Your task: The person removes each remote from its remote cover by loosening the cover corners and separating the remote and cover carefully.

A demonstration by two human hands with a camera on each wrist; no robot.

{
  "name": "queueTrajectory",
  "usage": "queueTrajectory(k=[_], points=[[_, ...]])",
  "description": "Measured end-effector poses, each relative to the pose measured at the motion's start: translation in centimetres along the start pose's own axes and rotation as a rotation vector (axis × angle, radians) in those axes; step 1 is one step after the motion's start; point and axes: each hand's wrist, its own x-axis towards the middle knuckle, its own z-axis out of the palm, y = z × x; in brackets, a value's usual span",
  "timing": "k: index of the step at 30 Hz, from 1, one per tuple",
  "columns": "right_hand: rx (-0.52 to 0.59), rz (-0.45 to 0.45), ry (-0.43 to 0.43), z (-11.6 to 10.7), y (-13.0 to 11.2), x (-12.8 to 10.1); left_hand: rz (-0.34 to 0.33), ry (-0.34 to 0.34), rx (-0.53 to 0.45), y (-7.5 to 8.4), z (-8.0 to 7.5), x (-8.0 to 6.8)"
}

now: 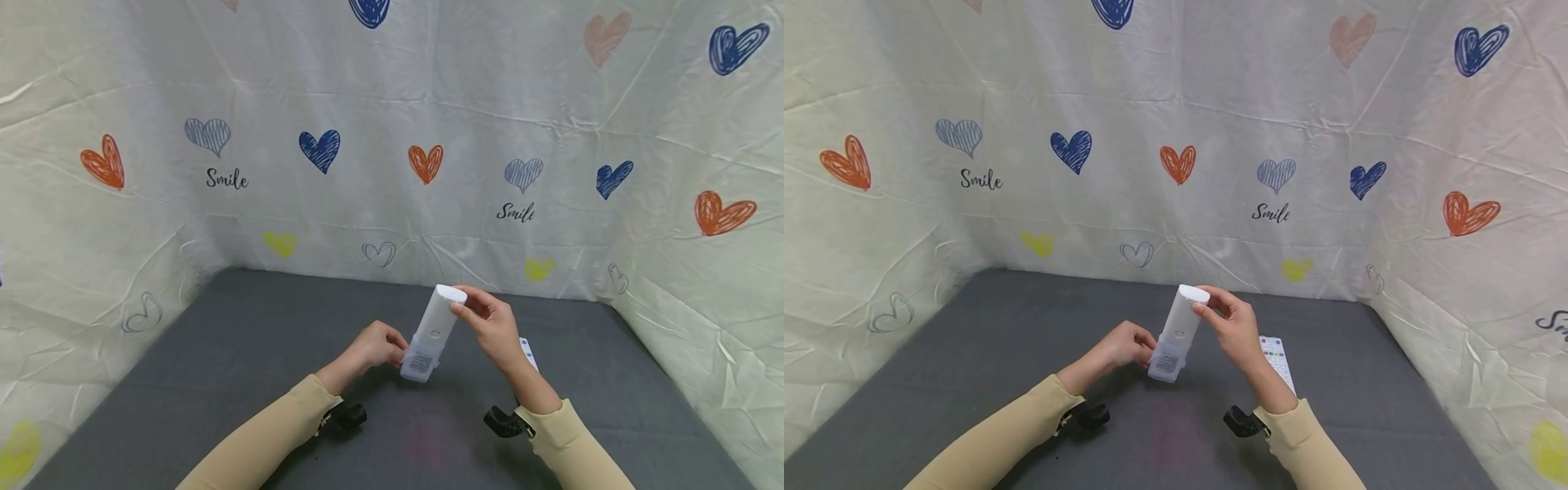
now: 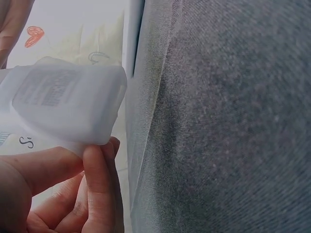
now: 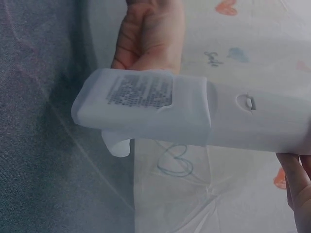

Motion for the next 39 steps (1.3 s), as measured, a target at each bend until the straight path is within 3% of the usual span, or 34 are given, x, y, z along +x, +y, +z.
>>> queueTrajectory(k=[17,26,39], points=[[-0.01,0.016,0.006,0.0,0.0,0.1,-0.022,0.015,0.002,-0.4,-0.3,0.3],[0.01,-0.001,0.036,-0.3,-0.1,0.2,0.003,0.016,-0.038,0.3,-0.8,0.5],[0.027,-0.012,0.027,-0.5,-0.1,0.1,-0.051,0.013,-0.12,0.1,-1.3,0.8]])
